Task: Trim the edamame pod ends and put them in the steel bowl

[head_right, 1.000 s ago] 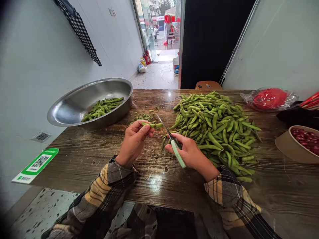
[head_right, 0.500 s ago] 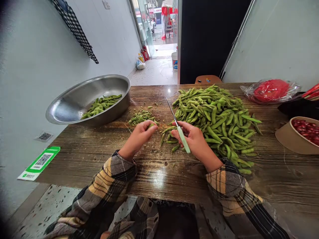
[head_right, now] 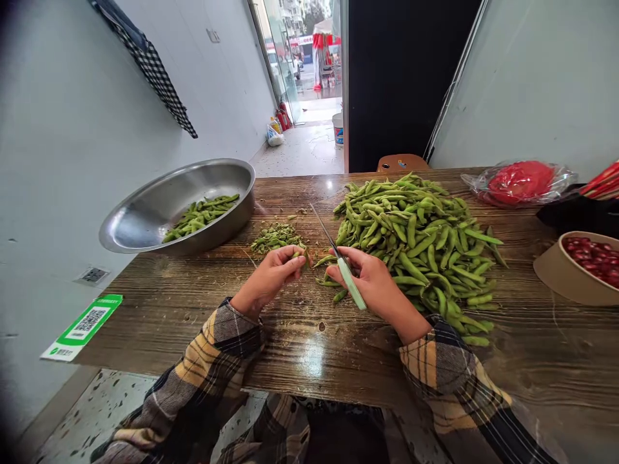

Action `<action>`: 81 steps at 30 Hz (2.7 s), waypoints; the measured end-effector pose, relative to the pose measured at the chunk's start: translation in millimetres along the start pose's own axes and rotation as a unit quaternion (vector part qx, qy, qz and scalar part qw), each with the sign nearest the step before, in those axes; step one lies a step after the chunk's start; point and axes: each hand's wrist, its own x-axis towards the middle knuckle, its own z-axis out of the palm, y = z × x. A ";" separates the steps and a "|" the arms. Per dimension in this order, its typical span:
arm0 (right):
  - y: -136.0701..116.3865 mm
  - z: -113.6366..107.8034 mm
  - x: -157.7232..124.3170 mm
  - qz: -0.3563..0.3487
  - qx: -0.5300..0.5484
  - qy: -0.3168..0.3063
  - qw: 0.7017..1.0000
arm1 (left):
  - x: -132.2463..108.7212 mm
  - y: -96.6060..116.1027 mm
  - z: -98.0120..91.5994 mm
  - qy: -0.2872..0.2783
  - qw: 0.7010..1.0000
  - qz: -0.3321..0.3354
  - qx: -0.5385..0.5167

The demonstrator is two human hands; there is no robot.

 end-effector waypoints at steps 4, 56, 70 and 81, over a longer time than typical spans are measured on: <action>2.7 0.9 -1.1 -0.012 -0.034 -0.033 0.999 | -4.1 7.7 1.3 0.017 0.980 -0.028 -0.197; 10.0 3.7 -3.4 -0.070 -0.203 -0.058 0.975 | -10.1 6.7 5.1 0.037 0.991 0.004 -0.131; 6.6 -4.3 -2.4 0.070 0.013 -0.140 0.988 | -6.0 5.4 -2.3 0.049 0.996 0.064 -0.042; 7.5 -3.0 -3.0 -0.025 -0.079 -0.044 0.996 | -10.1 7.7 -2.0 0.035 0.979 0.024 -0.201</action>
